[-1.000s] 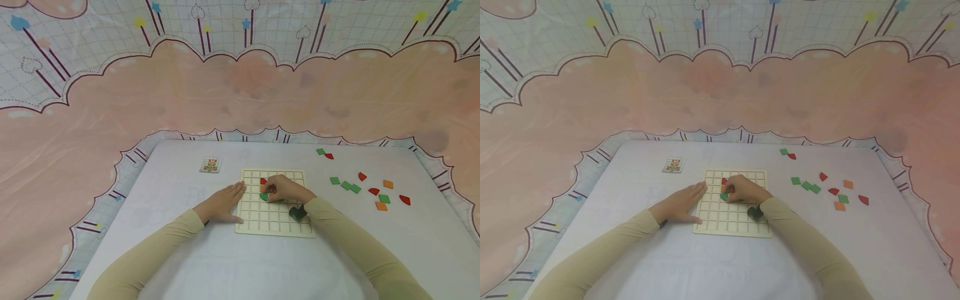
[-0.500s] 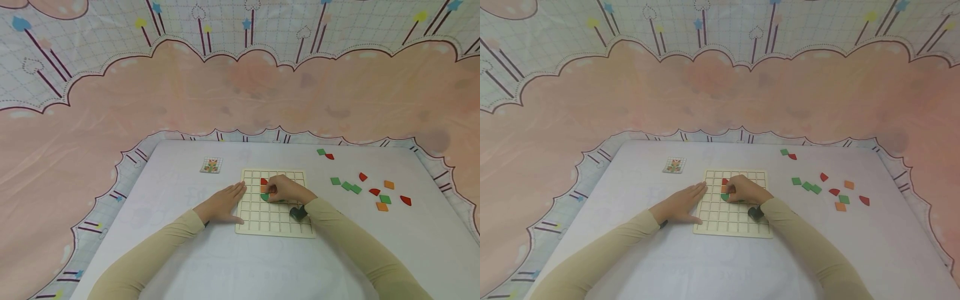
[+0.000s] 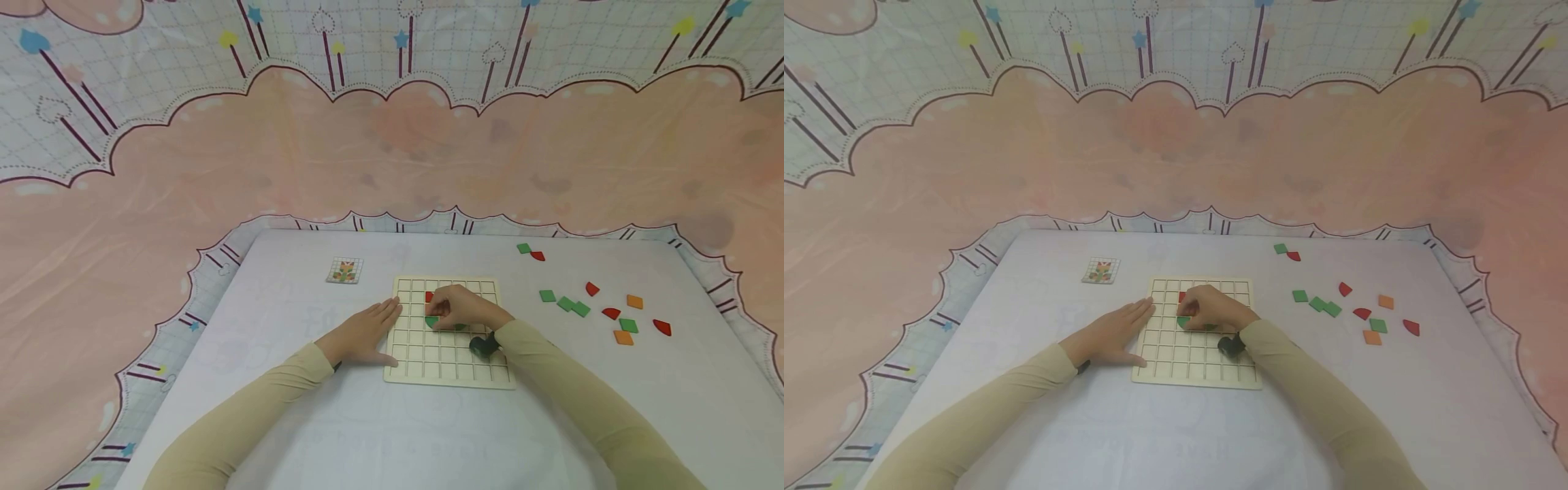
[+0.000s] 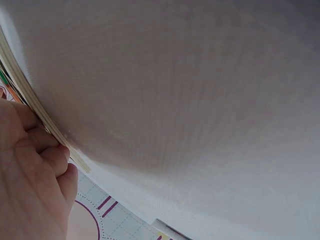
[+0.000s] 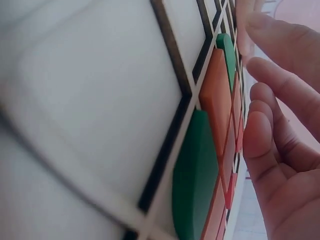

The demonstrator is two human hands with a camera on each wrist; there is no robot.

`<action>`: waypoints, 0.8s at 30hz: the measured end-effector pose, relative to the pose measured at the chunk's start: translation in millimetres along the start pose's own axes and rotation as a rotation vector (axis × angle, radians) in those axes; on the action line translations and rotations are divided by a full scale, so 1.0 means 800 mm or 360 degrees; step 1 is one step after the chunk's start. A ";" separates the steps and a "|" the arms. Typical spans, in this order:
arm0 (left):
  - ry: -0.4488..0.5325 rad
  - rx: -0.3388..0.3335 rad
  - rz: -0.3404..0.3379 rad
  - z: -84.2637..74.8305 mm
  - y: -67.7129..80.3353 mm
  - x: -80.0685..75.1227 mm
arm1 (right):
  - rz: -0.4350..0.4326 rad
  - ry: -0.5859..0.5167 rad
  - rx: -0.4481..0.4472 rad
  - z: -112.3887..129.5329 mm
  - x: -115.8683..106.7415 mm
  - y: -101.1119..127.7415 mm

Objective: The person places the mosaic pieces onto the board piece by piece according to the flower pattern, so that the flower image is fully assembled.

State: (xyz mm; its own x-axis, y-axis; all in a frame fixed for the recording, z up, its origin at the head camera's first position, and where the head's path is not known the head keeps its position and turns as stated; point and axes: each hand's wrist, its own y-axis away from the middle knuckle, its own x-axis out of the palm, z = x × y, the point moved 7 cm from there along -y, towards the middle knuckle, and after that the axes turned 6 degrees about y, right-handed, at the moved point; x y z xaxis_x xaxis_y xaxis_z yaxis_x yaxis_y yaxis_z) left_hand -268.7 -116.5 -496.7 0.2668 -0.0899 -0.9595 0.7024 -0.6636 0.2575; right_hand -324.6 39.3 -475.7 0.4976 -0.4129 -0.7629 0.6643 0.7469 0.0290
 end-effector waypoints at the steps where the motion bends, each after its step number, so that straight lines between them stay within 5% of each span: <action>1: -0.0001 0.0002 0.0001 0.000 0.000 0.000 | 0.0005 -0.0009 0.0007 -0.001 0.001 -0.002; 24: 0.0000 -0.0007 0.0012 -0.002 0.001 -0.003 | 0.0127 0.0016 -0.0061 -0.006 0.002 -0.006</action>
State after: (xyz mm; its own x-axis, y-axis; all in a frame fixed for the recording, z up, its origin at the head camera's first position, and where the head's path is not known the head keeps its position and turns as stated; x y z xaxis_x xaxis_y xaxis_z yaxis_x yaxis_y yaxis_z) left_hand -267.9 -115.7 -494.0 0.2721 -0.0947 -0.9576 0.7033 -0.6597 0.2651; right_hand -329.2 37.6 -480.0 0.5426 -0.3460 -0.7655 0.6008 0.7967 0.0658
